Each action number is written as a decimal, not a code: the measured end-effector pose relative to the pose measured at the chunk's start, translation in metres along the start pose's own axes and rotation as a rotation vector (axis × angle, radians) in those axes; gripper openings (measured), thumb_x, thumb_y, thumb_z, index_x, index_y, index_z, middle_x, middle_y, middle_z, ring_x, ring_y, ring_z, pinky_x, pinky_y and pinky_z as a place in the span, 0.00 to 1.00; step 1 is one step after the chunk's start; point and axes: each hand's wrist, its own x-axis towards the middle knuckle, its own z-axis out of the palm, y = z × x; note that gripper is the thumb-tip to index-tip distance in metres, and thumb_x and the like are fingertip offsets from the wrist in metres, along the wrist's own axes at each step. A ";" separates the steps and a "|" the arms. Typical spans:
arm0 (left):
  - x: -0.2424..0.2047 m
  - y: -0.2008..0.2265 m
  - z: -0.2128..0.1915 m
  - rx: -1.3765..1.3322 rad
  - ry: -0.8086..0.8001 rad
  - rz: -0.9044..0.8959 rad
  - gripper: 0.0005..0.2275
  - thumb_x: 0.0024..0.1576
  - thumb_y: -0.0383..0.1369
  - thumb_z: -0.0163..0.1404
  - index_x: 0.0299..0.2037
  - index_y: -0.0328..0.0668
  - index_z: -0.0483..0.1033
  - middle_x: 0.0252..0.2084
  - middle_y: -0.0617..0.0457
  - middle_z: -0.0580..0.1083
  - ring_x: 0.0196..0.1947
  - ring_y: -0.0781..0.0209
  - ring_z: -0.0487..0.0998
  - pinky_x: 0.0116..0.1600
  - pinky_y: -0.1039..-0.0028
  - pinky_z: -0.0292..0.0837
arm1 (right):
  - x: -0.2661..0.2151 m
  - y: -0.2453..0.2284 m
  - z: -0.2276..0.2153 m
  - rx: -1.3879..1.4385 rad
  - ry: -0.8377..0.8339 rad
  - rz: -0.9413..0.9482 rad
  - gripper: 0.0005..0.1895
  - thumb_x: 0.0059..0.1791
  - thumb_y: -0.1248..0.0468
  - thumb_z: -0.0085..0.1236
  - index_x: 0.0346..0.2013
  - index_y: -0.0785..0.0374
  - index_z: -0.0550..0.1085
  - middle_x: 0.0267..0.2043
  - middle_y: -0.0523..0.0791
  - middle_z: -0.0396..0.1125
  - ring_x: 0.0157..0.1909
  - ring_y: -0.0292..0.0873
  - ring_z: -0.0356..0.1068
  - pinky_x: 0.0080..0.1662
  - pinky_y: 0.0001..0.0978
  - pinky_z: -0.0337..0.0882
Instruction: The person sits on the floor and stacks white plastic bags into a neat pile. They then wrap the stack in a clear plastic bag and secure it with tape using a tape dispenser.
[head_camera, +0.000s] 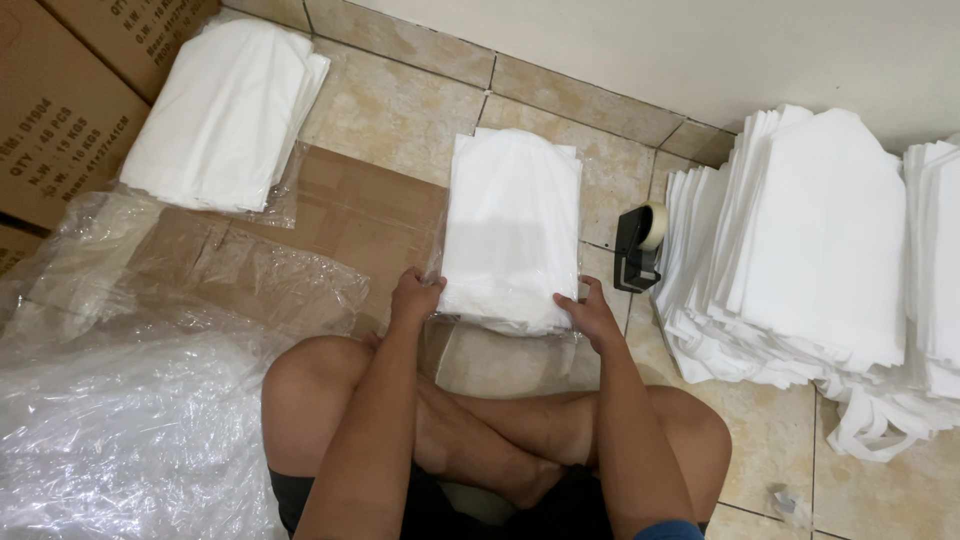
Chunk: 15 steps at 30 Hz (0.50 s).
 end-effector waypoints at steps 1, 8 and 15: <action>0.004 -0.004 0.002 -0.001 0.002 0.002 0.25 0.55 0.44 0.52 0.59 0.39 0.65 0.53 0.40 0.71 0.50 0.48 0.75 0.47 0.62 0.74 | 0.000 0.001 -0.001 0.001 0.000 -0.003 0.42 0.45 0.50 0.60 0.68 0.58 0.51 0.59 0.64 0.58 0.61 0.60 0.61 0.55 0.50 0.67; -0.016 0.027 -0.024 -0.018 -0.060 0.077 0.24 0.53 0.42 0.53 0.57 0.41 0.65 0.55 0.40 0.69 0.43 0.50 0.77 0.34 0.70 0.75 | -0.055 -0.049 -0.027 -0.092 -0.051 -0.089 0.48 0.45 0.46 0.57 0.71 0.53 0.43 0.59 0.65 0.58 0.63 0.63 0.58 0.60 0.53 0.61; -0.164 0.122 -0.109 -0.363 -0.394 0.439 0.22 0.55 0.33 0.51 0.61 0.44 0.64 0.31 0.49 0.70 0.28 0.63 0.72 0.27 0.79 0.72 | -0.033 0.002 -0.110 0.054 -0.304 -0.691 0.43 0.39 0.39 0.49 0.59 0.66 0.66 0.53 0.56 0.68 0.46 0.45 0.63 0.42 0.38 0.69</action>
